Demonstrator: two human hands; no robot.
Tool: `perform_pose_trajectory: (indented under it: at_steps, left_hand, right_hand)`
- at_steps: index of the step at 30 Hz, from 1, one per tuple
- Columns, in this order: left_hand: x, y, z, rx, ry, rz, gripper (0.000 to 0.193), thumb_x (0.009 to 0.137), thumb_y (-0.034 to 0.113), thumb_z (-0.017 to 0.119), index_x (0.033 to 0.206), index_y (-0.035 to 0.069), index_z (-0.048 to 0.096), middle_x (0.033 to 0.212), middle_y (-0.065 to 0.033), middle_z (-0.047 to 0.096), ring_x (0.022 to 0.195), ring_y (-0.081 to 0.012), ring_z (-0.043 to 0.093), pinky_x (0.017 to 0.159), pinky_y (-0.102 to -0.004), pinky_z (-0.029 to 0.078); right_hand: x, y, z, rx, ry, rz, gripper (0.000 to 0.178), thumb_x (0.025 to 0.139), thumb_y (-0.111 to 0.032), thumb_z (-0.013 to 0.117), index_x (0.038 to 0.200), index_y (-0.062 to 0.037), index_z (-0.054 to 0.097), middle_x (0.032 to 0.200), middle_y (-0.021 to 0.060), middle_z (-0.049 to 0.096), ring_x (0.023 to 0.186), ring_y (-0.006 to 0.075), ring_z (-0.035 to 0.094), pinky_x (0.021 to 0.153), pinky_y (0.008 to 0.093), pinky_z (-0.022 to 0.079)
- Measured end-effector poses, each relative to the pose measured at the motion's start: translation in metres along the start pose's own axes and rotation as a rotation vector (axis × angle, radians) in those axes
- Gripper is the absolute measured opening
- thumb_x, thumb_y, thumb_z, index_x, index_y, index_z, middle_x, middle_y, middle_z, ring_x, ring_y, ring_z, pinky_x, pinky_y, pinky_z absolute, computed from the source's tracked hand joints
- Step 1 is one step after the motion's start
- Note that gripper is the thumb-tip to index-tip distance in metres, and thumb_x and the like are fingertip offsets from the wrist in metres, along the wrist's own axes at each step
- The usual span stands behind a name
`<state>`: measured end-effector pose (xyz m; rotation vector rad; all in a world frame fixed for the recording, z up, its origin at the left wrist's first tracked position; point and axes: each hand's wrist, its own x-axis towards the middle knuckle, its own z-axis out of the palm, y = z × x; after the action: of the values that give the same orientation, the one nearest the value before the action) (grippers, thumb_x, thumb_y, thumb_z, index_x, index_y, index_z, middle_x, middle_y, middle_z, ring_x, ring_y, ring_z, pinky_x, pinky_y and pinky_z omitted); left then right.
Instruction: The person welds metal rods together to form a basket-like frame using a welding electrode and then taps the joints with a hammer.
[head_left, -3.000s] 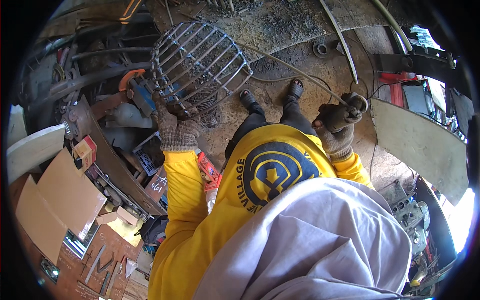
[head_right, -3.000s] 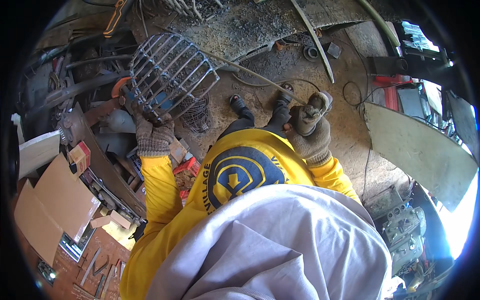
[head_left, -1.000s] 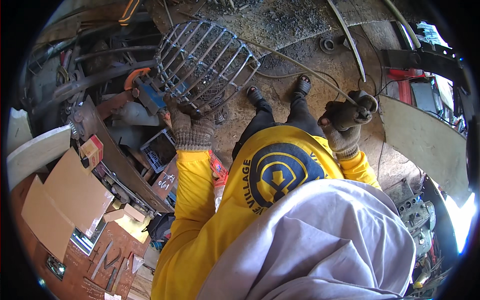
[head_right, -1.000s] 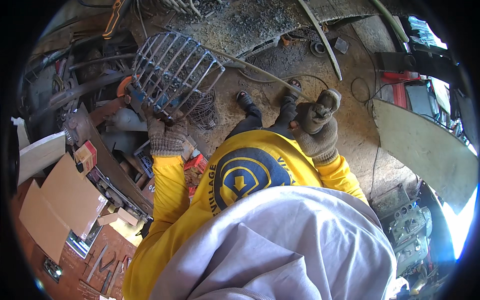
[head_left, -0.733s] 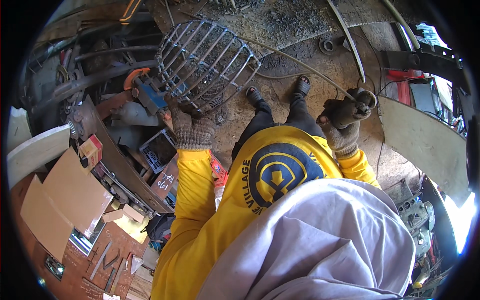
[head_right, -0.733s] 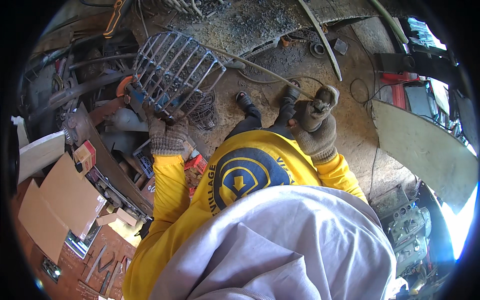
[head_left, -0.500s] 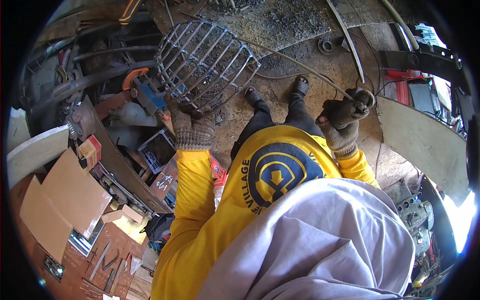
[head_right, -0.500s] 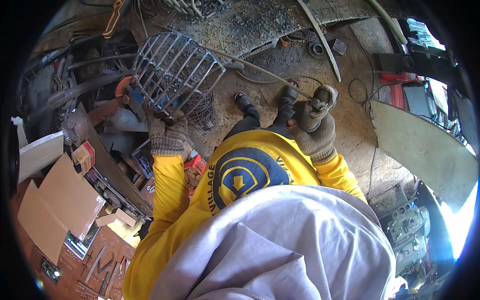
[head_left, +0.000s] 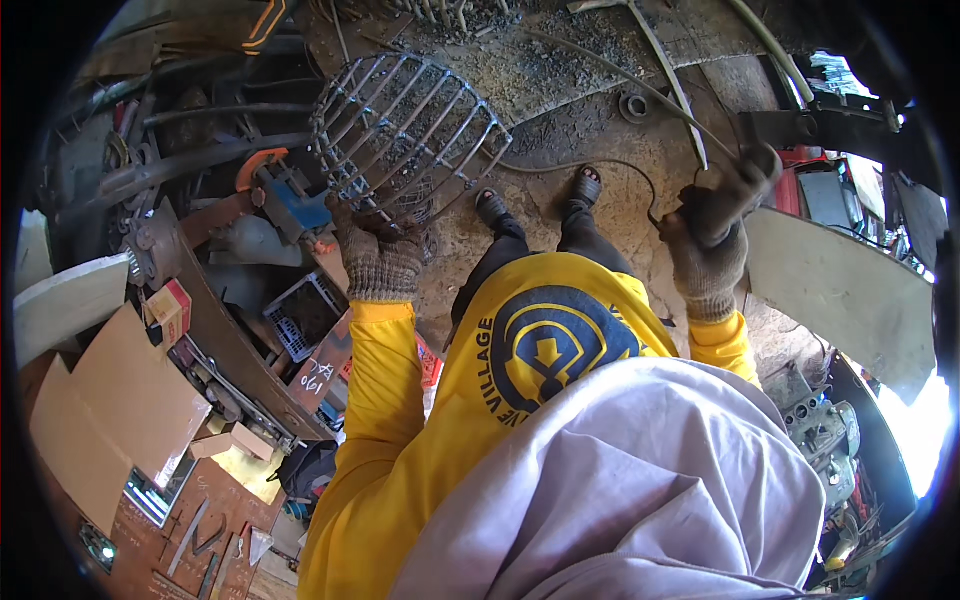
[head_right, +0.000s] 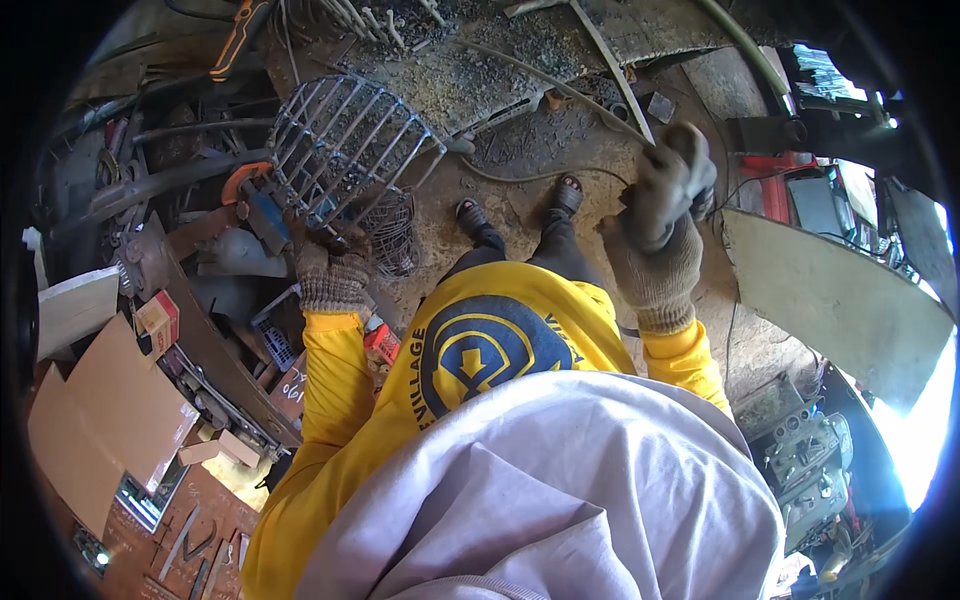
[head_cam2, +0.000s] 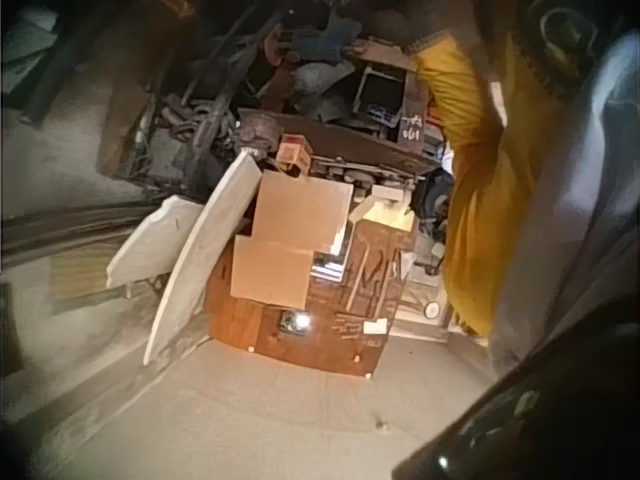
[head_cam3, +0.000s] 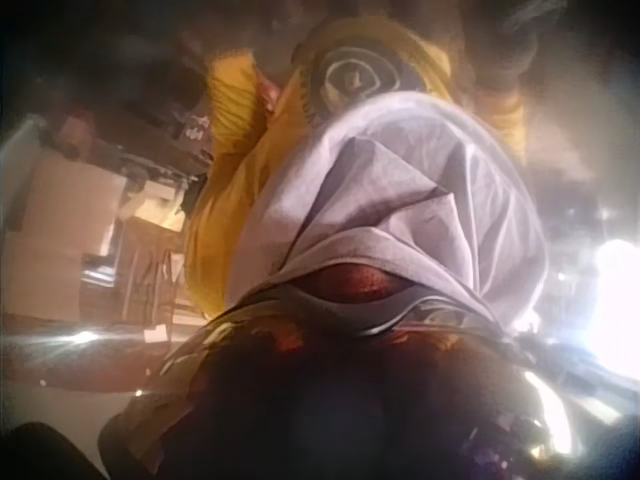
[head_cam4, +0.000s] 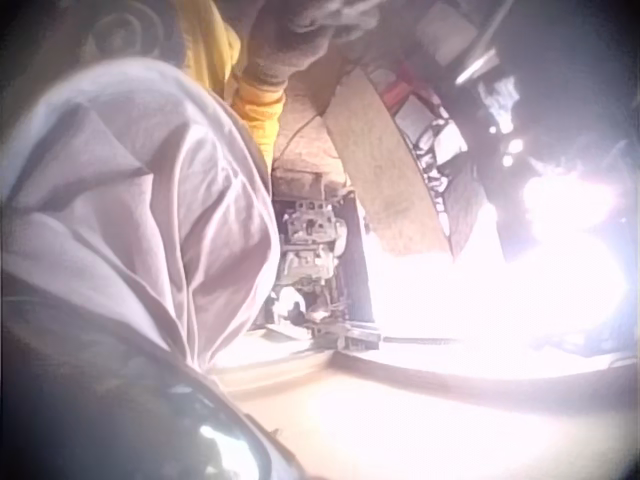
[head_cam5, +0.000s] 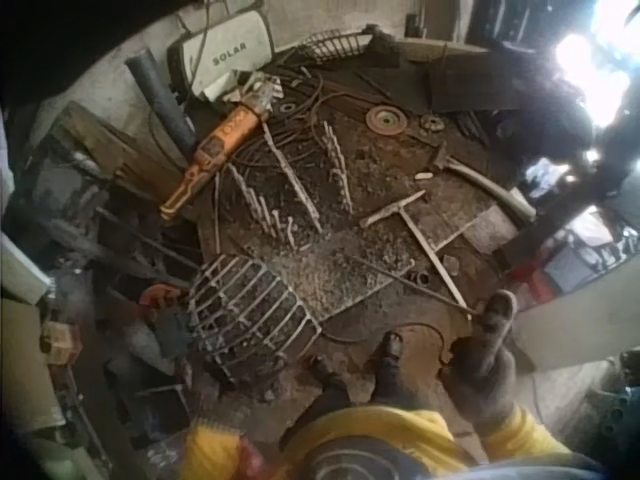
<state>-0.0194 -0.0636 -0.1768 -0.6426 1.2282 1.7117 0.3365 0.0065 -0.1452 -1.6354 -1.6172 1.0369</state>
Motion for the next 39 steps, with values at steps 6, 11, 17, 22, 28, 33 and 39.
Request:
perform_pose_trajectory:
  at_steps: [6, 11, 17, 22, 28, 33, 39]
  left_hand:
    - [0.02, 0.004, -0.021, -0.096, -0.07, -0.067, 0.05, 0.081, 0.054, 0.074, 0.061, 0.01, 0.062, 0.054, -0.0078, 0.061, 0.048, -0.0215, 0.063, 0.05, -0.0399, 0.059]
    - [0.024, -0.002, -0.017, -0.122, -0.156, -0.053, 0.056, 0.084, 0.058, 0.068, 0.086, 0.002, 0.071, 0.071, -0.0133, 0.071, 0.056, -0.0211, 0.068, 0.055, -0.0397, 0.059]
    - [0.024, -0.002, -0.021, -0.108, -0.226, -0.057, 0.058, 0.087, 0.055, 0.066, 0.103, 0.0, 0.069, 0.081, -0.0148, 0.073, 0.059, -0.0198, 0.069, 0.055, -0.0378, 0.06]
    - [0.014, -0.001, -0.016, -0.1, -0.268, -0.052, 0.056, 0.089, 0.054, 0.064, 0.104, 0.001, 0.069, 0.081, -0.0135, 0.073, 0.058, -0.0191, 0.069, 0.055, -0.0377, 0.06]
    - [0.028, 0.001, -0.025, -0.065, -0.152, -0.126, 0.068, 0.088, 0.06, 0.062, 0.115, -0.003, 0.065, 0.076, -0.0102, 0.072, 0.053, -0.0177, 0.065, 0.056, -0.0372, 0.06]
    - [0.056, 0.019, -0.058, -0.011, -0.403, -0.354, 0.086, 0.085, 0.065, 0.061, 0.133, -0.005, 0.05, 0.085, -0.0108, 0.071, 0.063, -0.0186, 0.066, 0.059, -0.0336, 0.057]
    - [0.081, 0.023, -0.076, -0.04, -0.593, -0.704, 0.087, 0.088, 0.06, 0.056, 0.149, 0.002, 0.033, 0.106, -0.0158, 0.069, 0.06, -0.0146, 0.058, 0.053, -0.0255, 0.047]
  right_hand:
    - [0.011, -0.03, -0.008, -0.204, 0.064, -0.179, 0.038, 0.077, -0.011, 0.078, 0.11, 0.0001, 0.064, 0.097, 0.0091, 0.071, 0.088, 0.0178, 0.067, 0.082, 0.0321, 0.052]
    - [0.018, -0.041, -0.009, -0.402, 0.022, -0.301, 0.037, 0.076, -0.012, 0.079, 0.109, -0.0019, 0.065, 0.096, 0.0093, 0.071, 0.087, 0.0187, 0.068, 0.081, 0.0325, 0.052]
    - [0.014, -0.041, -0.01, -0.312, 0.093, -0.211, 0.037, 0.075, -0.017, 0.081, 0.104, -0.0018, 0.065, 0.094, 0.0124, 0.071, 0.086, 0.0216, 0.069, 0.078, 0.0333, 0.052]
    - [0.021, -0.046, -0.011, -0.542, 0.027, -0.331, 0.037, 0.074, -0.018, 0.082, 0.104, -0.0028, 0.065, 0.093, 0.0118, 0.072, 0.085, 0.0218, 0.07, 0.079, 0.0343, 0.052]
    - [0.015, -0.042, -0.015, -0.421, 0.079, -0.176, 0.037, 0.075, -0.017, 0.08, 0.106, -0.0038, 0.065, 0.095, 0.0117, 0.072, 0.087, 0.024, 0.07, 0.08, 0.0347, 0.052]
    - [0.018, -0.027, -0.012, -0.304, -0.032, -0.025, 0.036, 0.079, -0.018, 0.076, 0.109, -0.0017, 0.064, 0.097, 0.0127, 0.071, 0.087, 0.0241, 0.069, 0.081, 0.0361, 0.052]
    - [0.01, -0.047, -0.016, -0.477, 0.05, -0.148, 0.036, 0.077, -0.011, 0.078, 0.11, -0.0031, 0.065, 0.094, 0.0043, 0.07, 0.082, 0.0152, 0.066, 0.073, 0.0299, 0.052]
